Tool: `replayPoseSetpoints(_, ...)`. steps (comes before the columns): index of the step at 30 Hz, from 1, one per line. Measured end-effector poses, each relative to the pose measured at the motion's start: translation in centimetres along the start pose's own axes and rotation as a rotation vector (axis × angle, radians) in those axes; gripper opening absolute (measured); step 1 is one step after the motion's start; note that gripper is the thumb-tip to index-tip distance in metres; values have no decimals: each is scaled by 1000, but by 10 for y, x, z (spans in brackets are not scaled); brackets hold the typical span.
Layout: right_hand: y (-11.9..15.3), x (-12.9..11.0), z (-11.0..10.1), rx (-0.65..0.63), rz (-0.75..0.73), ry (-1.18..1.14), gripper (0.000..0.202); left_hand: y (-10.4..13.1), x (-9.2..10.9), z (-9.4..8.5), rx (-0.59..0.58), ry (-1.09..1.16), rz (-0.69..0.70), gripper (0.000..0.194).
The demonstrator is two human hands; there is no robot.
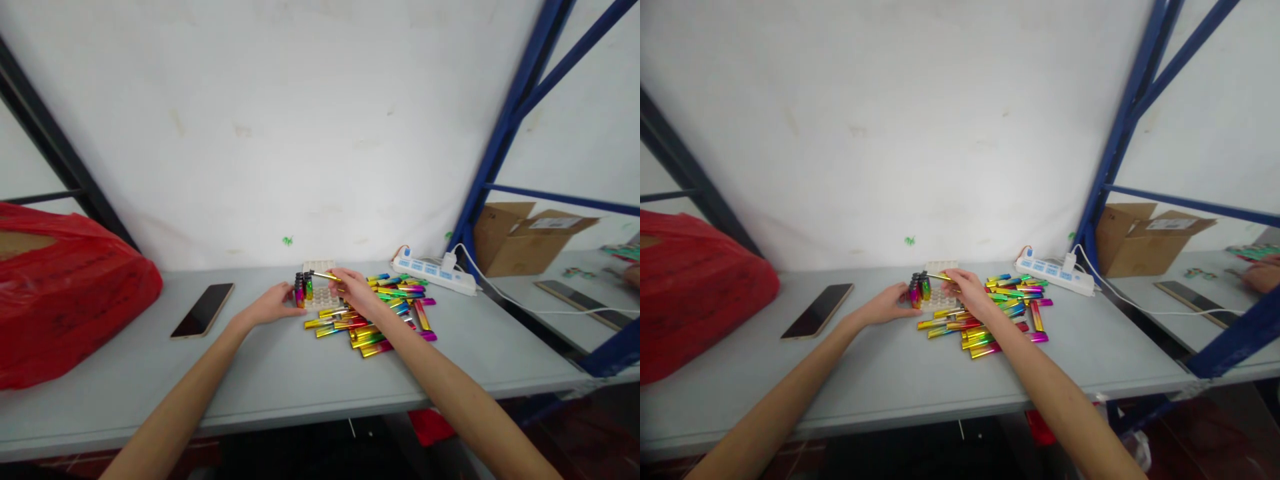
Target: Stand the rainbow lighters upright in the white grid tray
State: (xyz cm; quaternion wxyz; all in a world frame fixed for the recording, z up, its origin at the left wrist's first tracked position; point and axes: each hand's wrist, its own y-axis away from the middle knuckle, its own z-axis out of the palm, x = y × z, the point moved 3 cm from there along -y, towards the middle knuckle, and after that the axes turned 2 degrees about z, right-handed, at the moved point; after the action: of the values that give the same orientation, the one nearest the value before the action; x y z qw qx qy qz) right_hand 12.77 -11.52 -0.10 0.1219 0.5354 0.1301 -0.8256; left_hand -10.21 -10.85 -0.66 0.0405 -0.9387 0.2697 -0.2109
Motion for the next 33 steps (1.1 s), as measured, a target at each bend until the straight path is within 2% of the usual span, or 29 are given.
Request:
replayPoseSetpoints(6, 1, 1, 6, -69, 34, -142, 35, 0, -2, 0, 20, 5, 6, 59)
replayPoseSetpoints(11, 4, 2, 13, -110, -2, -114, 49, 0, -1, -1, 22, 5, 15, 58)
replayPoseSetpoints(14, 4, 4, 14, -120, -13, -72, 47, 0, 1, -1, 15, -1, 18, 57)
replayPoseSetpoints(20, 2, 6, 12, -79, -130, 123, 40, 0, 3, -2, 27, 14, 21, 56)
replayPoseSetpoints(26, 0, 8, 10, 41, -87, 303, 45, 0, 1, -1, 17, -4, 16, 57)
replayPoseSetpoints(30, -3, 11, 14, -81, 25, 167, 54, 0, 1, -1, 8, -1, 18, 58)
replayPoseSetpoints(33, -5, 14, 15, -145, 14, 132, 54, 0, 1, 0, 14, 6, 20, 57)
